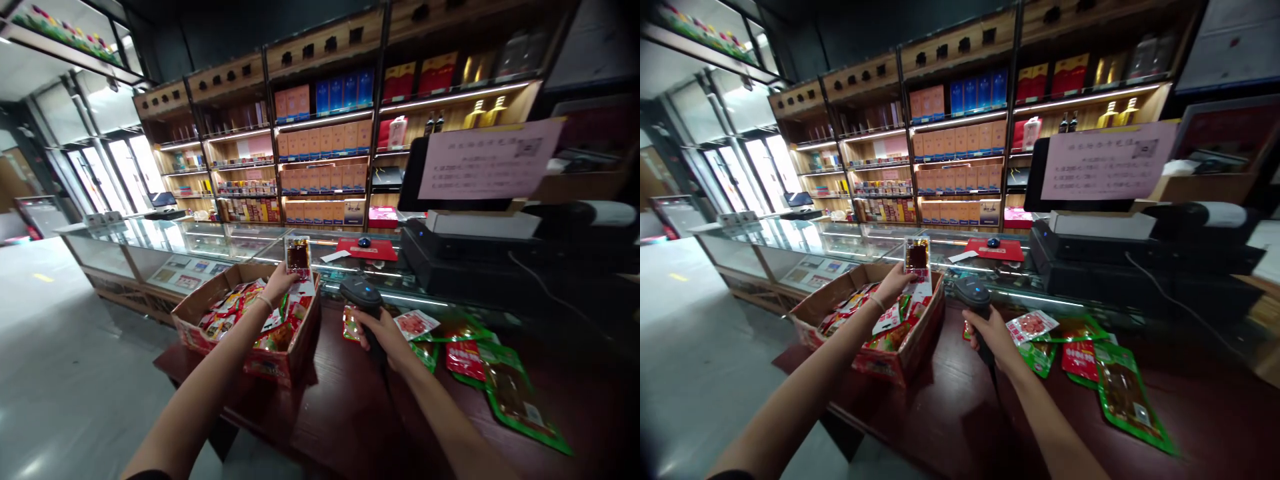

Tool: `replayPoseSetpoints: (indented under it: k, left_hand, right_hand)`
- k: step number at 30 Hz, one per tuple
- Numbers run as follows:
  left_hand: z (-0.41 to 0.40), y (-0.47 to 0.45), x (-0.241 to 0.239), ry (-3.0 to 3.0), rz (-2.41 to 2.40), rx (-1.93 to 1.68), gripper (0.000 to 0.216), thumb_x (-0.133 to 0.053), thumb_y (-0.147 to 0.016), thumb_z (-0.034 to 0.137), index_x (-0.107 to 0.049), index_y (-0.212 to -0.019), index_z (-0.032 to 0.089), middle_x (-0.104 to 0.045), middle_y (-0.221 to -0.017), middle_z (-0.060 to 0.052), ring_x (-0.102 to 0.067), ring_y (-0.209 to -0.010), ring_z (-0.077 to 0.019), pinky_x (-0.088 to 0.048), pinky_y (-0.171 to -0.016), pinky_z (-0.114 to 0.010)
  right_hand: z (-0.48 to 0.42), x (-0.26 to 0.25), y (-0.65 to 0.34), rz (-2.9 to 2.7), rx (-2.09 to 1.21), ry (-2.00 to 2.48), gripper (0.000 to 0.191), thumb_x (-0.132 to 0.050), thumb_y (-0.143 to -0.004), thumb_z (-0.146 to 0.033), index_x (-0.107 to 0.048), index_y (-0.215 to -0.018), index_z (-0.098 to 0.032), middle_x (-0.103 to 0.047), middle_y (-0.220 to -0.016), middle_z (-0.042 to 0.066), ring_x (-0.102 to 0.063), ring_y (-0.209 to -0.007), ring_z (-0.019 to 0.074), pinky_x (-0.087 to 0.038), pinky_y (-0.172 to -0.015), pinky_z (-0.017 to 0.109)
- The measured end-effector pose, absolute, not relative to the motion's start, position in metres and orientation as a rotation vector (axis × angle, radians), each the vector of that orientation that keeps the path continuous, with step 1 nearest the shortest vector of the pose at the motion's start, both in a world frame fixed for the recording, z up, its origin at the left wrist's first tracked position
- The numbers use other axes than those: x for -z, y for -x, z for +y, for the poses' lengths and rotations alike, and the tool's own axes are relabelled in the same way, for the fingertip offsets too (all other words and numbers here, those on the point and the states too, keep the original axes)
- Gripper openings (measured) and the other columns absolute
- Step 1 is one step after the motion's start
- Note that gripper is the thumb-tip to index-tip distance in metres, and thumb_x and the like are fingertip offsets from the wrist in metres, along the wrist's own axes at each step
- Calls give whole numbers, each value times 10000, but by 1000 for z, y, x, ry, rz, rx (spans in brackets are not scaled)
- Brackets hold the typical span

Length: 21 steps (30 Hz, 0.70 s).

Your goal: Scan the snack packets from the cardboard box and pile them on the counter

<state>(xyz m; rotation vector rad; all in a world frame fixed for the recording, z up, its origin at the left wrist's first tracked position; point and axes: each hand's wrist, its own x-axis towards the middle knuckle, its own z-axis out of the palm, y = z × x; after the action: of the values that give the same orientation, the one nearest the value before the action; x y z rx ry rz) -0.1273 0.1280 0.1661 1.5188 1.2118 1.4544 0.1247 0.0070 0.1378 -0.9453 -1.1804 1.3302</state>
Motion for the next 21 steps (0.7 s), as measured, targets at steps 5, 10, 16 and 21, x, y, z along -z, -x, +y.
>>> replayPoseSetpoints:
  k: [5,10,16,21]
  left_hand:
    - [100,48,-169,-1718,1164,-1345,248,-699,-647,168,-642,-888,151,-684,-766,-13,-634,-728,-169,-494,-719,-279]
    - [82,-10,-146,-1784,1120,-1278,179,-658,-709,236,-650,-870,157,-690,-818,-27,-632,-775,-180,-469,-743,-277]
    - [81,-55,-69,-1551,1148,-1336,233,-670,-703,313,-641,-867,150,-684,-800,-37,-627,-750,-182,-464,-718,-274]
    - [83,-66,-13,-1382,1048,-1396,299,-652,-723,383,-659,-889,135,-693,-796,-46,-628,-726,-184,-472,-685,-270]
  right_hand:
    - [-6,-127,-173,-1092,-1242,924,355,-732,-729,-443,-532,-870,-186,-572,-587,-43,-490,-386,83,-366,-353,191]
    - [-12,-115,-219,-941,-1210,909,322,-726,-740,-404,-556,-918,-197,-604,-667,-28,-523,-442,94,-394,-371,195]
    - [-13,-92,-257,-892,-1146,1027,307,-717,-740,-437,-569,-858,-195,-644,-668,5,-570,-446,128,-443,-395,238]
    - [-13,-65,-264,-985,-1082,1095,323,-670,-774,-451,-486,-701,-196,-515,-526,-55,-428,-343,65,-338,-343,199]
